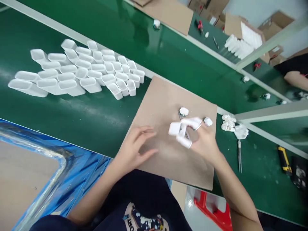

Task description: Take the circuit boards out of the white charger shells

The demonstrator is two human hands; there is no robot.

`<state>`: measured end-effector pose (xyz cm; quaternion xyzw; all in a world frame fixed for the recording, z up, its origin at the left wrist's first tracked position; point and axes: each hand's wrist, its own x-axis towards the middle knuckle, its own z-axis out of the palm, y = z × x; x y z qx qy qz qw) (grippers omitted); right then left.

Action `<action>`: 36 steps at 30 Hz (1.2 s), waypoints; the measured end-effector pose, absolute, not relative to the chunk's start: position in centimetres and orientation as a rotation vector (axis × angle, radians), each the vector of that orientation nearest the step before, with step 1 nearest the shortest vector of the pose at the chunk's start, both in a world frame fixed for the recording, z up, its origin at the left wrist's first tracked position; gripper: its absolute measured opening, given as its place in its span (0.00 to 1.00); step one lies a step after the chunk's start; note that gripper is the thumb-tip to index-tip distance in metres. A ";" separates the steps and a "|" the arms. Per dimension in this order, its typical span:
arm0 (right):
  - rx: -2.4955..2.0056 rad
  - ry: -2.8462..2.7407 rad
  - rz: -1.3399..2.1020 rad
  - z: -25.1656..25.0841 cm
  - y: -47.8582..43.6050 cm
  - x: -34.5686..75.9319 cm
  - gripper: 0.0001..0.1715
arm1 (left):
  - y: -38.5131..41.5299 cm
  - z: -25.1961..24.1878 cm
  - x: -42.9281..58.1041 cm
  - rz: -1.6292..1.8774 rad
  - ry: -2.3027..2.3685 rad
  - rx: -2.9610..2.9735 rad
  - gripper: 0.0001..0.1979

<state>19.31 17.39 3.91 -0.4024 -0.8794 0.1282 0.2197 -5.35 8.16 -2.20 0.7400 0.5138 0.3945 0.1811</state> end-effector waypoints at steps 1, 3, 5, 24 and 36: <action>-1.234 -2.408 0.205 3.7 20.2 20.0 0.19 | 9.2 -1.8 -6.7 1.119 1.622 2.136 0.14; -1.508 -2.284 -0.024 3.2 26.7 21.5 0.20 | 11.2 -1.1 -9.6 1.016 1.926 2.222 0.10; -1.869 -2.059 -0.050 2.8 32.9 23.2 0.19 | 13.1 -0.6 -12.2 0.843 2.093 2.257 0.14; -1.578 -2.811 0.153 2.5 25.4 21.3 0.34 | 13.0 -2.0 -12.2 1.016 2.048 2.097 0.13; -1.841 -2.510 0.171 1.3 23.8 17.3 0.12 | 7.0 -3.7 -3.1 0.910 1.559 2.057 0.14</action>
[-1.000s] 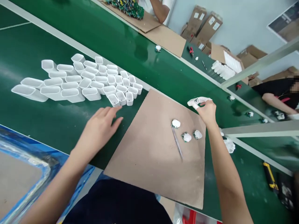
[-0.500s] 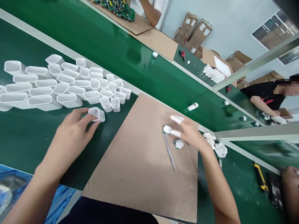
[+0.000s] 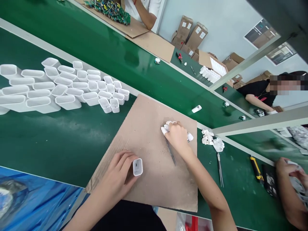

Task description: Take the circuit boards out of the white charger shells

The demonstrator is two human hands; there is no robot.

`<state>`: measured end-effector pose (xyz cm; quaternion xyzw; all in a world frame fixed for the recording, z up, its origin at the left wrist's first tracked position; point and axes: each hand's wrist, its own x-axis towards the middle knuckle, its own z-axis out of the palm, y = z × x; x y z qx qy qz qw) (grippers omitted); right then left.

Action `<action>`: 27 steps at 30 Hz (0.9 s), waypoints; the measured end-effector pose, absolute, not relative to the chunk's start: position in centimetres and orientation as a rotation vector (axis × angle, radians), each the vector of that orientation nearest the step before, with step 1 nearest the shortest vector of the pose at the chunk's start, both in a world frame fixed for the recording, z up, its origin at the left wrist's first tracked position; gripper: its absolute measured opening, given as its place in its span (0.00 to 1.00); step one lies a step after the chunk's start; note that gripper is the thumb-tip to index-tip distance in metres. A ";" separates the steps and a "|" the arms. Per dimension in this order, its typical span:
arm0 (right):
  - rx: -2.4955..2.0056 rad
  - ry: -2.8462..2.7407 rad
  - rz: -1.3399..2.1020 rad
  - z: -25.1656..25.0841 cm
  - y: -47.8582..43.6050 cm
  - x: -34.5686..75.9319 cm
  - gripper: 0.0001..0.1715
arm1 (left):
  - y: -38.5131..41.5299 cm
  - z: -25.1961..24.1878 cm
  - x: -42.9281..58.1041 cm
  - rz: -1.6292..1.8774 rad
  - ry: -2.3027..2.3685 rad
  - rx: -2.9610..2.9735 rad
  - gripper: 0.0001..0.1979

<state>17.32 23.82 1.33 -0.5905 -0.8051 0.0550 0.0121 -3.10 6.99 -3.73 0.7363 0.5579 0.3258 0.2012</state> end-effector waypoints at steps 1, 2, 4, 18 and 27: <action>-1.781 -2.490 0.246 1.6 23.2 17.7 0.12 | 6.9 -3.9 -3.0 0.922 1.584 2.045 0.15; -1.715 -2.469 0.329 1.8 22.4 18.2 0.16 | 6.8 -4.1 -2.9 0.923 1.599 2.037 0.16; -1.587 -2.421 0.501 2.0 20.0 19.3 0.23 | 6.8 -4.5 -2.7 0.900 1.599 2.034 0.17; -1.068 -1.331 1.293 0.1 5.4 18.1 0.22 | 5.7 -1.9 -2.5 0.836 1.069 1.772 0.33; -1.026 -1.627 1.051 2.1 3.8 17.1 0.28 | 4.2 -0.1 -2.1 0.940 1.037 1.720 0.32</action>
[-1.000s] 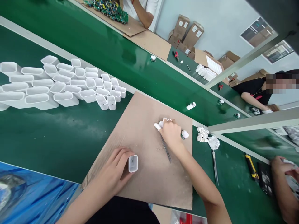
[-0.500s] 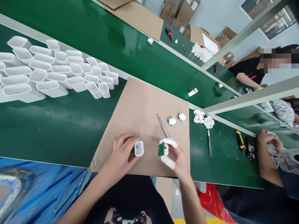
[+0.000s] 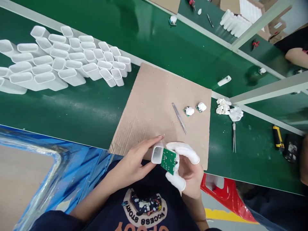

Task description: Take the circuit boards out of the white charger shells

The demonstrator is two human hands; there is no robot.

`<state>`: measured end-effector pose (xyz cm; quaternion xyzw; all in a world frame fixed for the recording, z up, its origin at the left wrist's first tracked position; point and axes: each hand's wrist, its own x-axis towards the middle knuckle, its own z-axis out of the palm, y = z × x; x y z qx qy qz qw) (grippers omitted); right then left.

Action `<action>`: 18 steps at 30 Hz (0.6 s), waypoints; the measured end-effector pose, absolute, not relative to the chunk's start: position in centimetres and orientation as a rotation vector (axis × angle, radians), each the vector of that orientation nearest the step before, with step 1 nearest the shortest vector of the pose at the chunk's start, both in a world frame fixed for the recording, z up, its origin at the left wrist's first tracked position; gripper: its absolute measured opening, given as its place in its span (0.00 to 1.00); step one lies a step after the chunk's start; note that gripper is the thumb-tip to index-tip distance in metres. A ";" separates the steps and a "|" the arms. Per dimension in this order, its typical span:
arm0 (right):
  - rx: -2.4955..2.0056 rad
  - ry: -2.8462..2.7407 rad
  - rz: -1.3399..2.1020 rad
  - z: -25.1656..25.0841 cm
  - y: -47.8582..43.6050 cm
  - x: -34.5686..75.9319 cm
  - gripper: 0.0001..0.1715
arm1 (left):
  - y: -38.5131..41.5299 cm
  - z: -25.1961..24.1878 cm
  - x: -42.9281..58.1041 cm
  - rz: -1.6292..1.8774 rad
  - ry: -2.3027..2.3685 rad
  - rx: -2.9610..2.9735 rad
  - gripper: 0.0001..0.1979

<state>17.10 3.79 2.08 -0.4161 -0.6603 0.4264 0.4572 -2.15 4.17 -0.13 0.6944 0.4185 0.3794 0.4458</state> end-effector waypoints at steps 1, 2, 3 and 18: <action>-1.013 -1.675 1.009 2.1 3.6 17.1 0.29 | 4.0 -0.1 -2.1 0.942 1.028 1.699 0.31; -0.993 -1.714 0.972 2.1 3.5 17.1 0.31 | 3.9 0.0 -2.0 0.947 1.016 1.683 0.30; -0.971 -1.746 0.941 2.1 3.4 17.0 0.33 | 3.9 0.1 -1.9 0.956 1.002 1.677 0.28; -0.941 -1.851 0.701 2.2 2.9 17.2 0.35 | 3.5 0.1 -1.0 0.950 0.994 1.697 0.26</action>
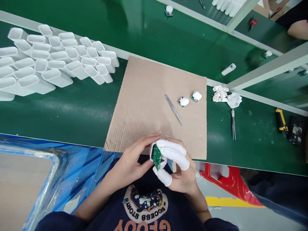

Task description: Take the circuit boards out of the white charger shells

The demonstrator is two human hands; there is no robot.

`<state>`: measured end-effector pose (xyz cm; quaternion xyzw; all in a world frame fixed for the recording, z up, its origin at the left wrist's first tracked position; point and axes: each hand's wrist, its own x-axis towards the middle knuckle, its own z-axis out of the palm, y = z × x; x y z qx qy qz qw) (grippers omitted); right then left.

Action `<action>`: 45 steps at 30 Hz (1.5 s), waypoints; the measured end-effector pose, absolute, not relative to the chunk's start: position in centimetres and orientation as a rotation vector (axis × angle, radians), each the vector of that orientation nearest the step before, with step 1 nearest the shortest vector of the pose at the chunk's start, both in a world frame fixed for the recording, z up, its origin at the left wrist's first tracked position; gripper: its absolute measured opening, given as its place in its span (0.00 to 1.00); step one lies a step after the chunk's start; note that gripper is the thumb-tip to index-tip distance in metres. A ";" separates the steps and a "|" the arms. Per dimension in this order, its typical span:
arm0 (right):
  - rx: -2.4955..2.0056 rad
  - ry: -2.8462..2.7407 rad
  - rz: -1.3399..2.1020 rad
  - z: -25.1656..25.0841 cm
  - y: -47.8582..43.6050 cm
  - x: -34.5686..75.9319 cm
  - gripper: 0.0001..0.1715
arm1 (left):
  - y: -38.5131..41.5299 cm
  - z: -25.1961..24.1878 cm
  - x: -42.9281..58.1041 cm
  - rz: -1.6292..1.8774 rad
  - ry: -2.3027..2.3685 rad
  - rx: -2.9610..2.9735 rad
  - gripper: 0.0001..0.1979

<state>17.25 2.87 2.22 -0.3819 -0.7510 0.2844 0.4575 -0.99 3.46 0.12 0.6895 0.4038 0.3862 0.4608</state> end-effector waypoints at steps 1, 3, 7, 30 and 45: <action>-0.937 -1.857 0.683 2.2 2.9 17.2 0.34 | 3.5 0.1 -1.0 0.949 0.991 1.692 0.26; -0.922 -1.866 0.646 2.1 3.0 17.2 0.33 | 3.4 0.1 -1.0 0.939 0.984 1.680 0.26; -0.921 -1.868 0.617 2.0 3.2 17.0 0.31 | 3.4 -0.1 -1.0 0.916 0.994 1.667 0.27; -1.181 -1.305 1.435 1.7 2.4 17.0 0.38 | 4.7 -1.1 0.3 1.229 1.017 2.061 0.24; -1.285 -1.254 1.416 1.6 3.3 16.4 0.31 | 4.5 -1.4 0.2 1.217 1.130 2.204 0.25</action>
